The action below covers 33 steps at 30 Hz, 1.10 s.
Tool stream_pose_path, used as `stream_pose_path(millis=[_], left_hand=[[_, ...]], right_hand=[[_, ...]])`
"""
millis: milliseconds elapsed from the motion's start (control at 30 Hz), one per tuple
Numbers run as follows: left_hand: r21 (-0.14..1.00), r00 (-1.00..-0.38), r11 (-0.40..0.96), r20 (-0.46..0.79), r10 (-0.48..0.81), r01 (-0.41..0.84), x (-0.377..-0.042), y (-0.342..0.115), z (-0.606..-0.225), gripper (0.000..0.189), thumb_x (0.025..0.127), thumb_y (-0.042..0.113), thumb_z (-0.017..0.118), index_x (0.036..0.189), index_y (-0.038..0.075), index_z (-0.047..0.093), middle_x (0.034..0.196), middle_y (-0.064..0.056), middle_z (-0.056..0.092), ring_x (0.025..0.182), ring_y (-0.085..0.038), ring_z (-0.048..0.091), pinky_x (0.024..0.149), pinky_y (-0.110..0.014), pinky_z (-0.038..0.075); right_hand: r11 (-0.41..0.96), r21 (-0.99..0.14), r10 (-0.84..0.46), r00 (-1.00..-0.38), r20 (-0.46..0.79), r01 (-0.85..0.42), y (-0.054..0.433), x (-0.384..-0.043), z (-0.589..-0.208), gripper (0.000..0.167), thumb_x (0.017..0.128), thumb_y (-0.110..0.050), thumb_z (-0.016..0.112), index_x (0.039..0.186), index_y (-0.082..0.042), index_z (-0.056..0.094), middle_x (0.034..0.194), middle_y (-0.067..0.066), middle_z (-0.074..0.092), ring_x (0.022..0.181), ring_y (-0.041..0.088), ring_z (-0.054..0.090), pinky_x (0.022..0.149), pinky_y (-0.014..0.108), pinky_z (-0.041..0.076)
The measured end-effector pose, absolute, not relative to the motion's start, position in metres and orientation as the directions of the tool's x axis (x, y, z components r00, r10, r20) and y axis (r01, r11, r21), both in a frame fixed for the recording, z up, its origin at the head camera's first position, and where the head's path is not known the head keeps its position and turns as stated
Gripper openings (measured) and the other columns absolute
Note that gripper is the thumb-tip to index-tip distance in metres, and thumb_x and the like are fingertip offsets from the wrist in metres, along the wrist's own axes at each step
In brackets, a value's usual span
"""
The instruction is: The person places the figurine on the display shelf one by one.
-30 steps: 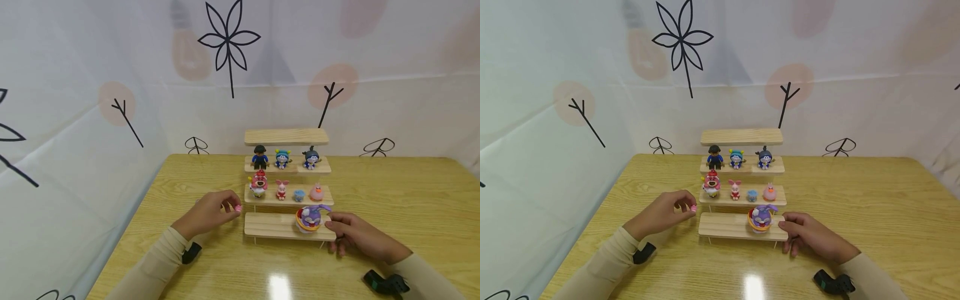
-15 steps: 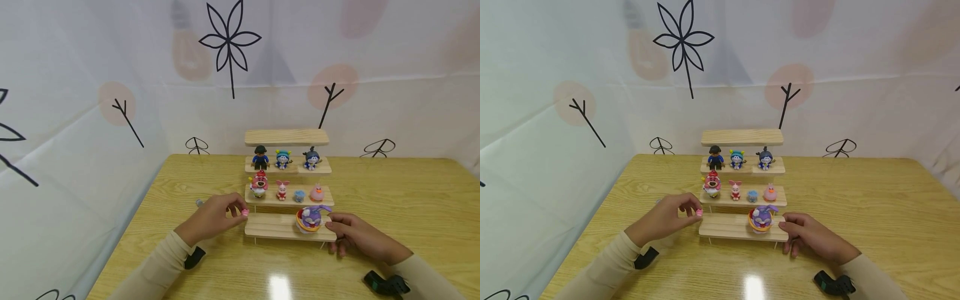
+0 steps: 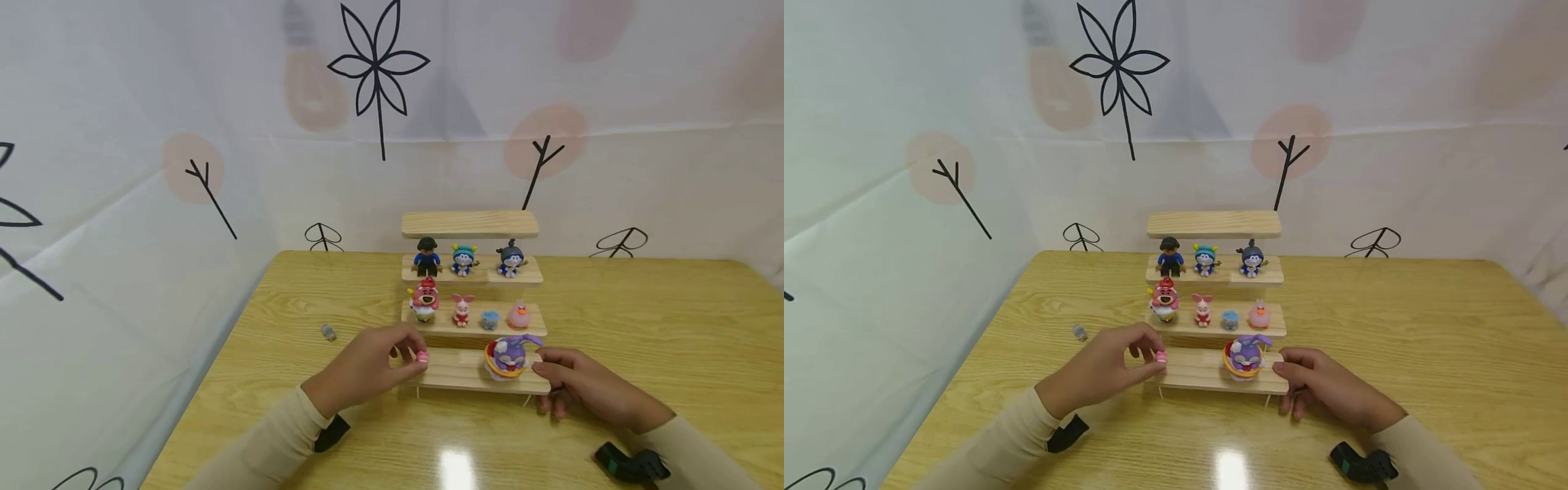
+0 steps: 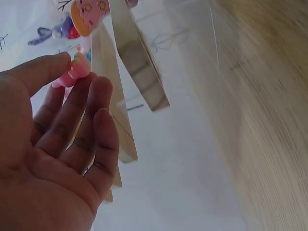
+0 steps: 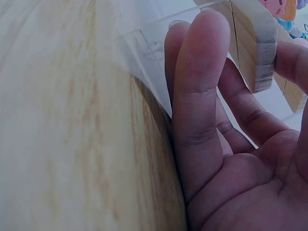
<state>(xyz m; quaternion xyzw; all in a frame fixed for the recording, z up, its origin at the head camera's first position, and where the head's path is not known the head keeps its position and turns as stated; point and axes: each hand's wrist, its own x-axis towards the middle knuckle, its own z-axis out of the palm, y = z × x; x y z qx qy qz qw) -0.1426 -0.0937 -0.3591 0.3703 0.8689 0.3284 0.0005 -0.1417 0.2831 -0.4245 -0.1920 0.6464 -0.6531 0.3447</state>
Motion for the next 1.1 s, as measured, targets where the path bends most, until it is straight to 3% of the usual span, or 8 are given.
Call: stream_pose_path(millis=[300,1100], left_hand=[[0.602,-0.715,0.477,0.239,0.657,0.64,-0.139,-0.075,-0.361,0.014,0.096,0.026,0.069,0.106,0.017,0.064,0.095,0.009,0.069,0.088,0.004,0.062,0.078,-0.013,0.054],[0.506,-0.721,0.558,0.208,0.661,0.658,-0.14,-0.045,-0.371,0.012,0.096,0.032,0.069,0.102,0.023,0.063,0.093,0.016,0.069,0.085,0.01,0.061,0.074,-0.008,0.05]], right_hand=[[0.081,-0.976,-0.691,-0.695,-0.201,0.202,0.283,-0.142,-0.426,0.03,0.112,-0.021,0.031,0.123,-0.003,0.053,0.095,0.01,0.073,0.082,0.015,0.07,0.068,0.034,0.062],[0.069,-0.981,-0.695,-0.697,-0.179,0.184,0.283,-0.141,-0.426,0.029,0.112,-0.019,0.031,0.122,-0.003,0.052,0.094,0.011,0.073,0.081,0.016,0.07,0.067,0.034,0.062]])
